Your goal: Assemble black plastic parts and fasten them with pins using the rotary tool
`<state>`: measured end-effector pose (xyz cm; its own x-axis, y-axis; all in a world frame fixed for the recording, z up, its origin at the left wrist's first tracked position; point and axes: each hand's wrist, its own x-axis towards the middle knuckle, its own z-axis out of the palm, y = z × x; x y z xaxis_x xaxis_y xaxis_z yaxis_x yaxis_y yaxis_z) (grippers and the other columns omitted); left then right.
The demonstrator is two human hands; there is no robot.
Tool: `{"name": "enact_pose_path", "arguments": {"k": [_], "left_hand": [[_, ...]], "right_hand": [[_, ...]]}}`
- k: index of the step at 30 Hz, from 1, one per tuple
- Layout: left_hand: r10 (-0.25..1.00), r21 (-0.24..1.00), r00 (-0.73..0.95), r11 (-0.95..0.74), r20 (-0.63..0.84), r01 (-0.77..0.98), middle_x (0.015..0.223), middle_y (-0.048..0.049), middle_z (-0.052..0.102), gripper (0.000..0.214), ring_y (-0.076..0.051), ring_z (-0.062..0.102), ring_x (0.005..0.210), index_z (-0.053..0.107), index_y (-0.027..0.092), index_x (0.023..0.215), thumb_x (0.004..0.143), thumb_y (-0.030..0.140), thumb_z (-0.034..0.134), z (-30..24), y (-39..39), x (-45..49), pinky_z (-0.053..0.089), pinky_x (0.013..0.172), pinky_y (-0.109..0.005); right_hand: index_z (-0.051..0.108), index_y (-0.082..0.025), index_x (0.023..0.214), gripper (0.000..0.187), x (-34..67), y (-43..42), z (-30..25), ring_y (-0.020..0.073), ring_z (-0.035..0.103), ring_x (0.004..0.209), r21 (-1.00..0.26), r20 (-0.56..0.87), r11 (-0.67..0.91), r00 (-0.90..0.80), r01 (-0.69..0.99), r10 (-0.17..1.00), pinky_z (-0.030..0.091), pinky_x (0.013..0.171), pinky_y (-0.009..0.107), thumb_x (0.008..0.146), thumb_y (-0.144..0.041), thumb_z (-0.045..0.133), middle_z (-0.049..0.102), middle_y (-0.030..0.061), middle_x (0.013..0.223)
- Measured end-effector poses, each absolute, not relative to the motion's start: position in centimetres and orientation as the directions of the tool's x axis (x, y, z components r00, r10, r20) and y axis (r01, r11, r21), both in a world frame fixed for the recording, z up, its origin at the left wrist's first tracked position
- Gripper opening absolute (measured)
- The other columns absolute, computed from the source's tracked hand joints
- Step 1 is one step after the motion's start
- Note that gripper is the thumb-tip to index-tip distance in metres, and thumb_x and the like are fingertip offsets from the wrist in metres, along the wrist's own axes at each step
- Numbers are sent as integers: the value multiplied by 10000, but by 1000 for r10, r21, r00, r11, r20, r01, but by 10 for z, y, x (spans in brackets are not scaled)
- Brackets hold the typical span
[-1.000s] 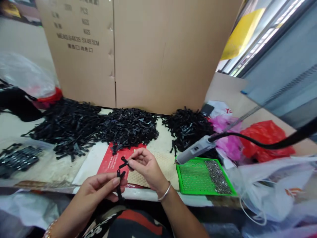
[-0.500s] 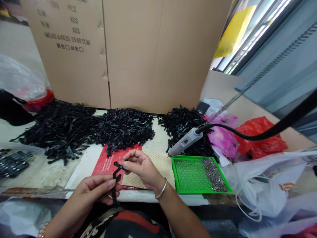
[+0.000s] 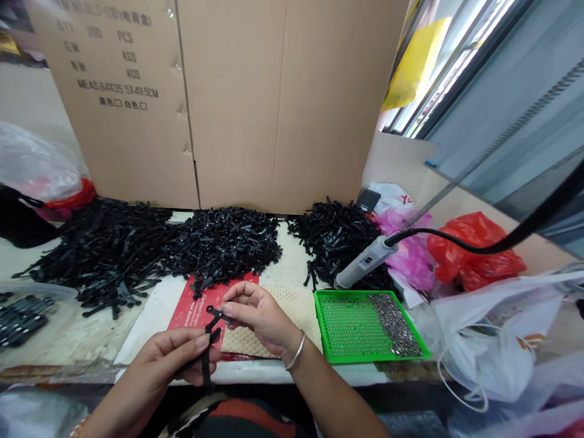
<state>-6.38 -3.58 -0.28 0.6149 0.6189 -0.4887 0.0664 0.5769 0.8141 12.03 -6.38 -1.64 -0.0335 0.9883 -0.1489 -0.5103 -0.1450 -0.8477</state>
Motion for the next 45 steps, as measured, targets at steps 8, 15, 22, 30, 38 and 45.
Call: {"name": "enact_pose_path", "arguments": {"k": [8, 15, 22, 30, 38, 45], "left_hand": [[614, 806, 610, 588, -501, 70, 734, -73, 725, 328, -161, 644, 650, 706, 141, 778, 690, 454, 748, -8, -36, -62, 504, 600, -223], [637, 827, 596, 557, -488, 82, 756, -72, 723, 364, -145, 623, 637, 705, 142, 806, 688, 485, 740, -11, -34, -61, 496, 589, -215], [640, 832, 598, 548, -482, 85, 773, -77, 723, 430, -147, 620, 664, 723, 143, 919, 669, 491, 751, -10, -33, -59, 487, 581, -202], [672, 851, 573, 516, -470, 93, 829, -87, 717, 407, -143, 598, 674, 722, 135, 887, 689, 490, 733, -10, -33, -56, 475, 540, -192], [660, 858, 593, 503, -461, 105, 825, -89, 706, 393, -148, 586, 683, 717, 133, 828, 697, 504, 719, -7, -33, -56, 478, 531, -198], [624, 839, 631, 538, -460, 79, 847, -97, 708, 383, -130, 575, 647, 724, 130, 875, 727, 483, 703, -6, -35, -54, 449, 492, -179]], "right_hand": [[611, -149, 839, 328, 121, -62, -19, 66, 519, 595, -827, -195, -186, -40, -531, 980, 432, 555, 156, 664, -295, 848, 589, -23, 713], [595, -145, 852, 293, 123, -61, -20, 77, 540, 635, -869, -117, -137, -72, -475, 991, 445, 581, 166, 718, -287, 813, 610, -3, 761], [599, -162, 870, 304, 124, -63, -19, 88, 566, 676, -888, -101, -132, -94, -440, 990, 484, 631, 194, 690, -252, 827, 611, 1, 849], [602, -174, 891, 363, 121, -64, -23, 98, 598, 757, -920, -129, -122, -5, -373, 992, 483, 723, 201, 648, -275, 853, 616, -6, 860], [591, -178, 930, 411, 116, -64, -31, 121, 602, 783, -920, -138, -110, 47, -377, 989, 488, 745, 235, 647, -328, 849, 620, 4, 863], [597, -190, 1009, 426, 116, -65, -33, 114, 578, 805, -928, -89, -74, 25, -364, 996, 472, 769, 228, 685, -342, 828, 599, 6, 880]]}}
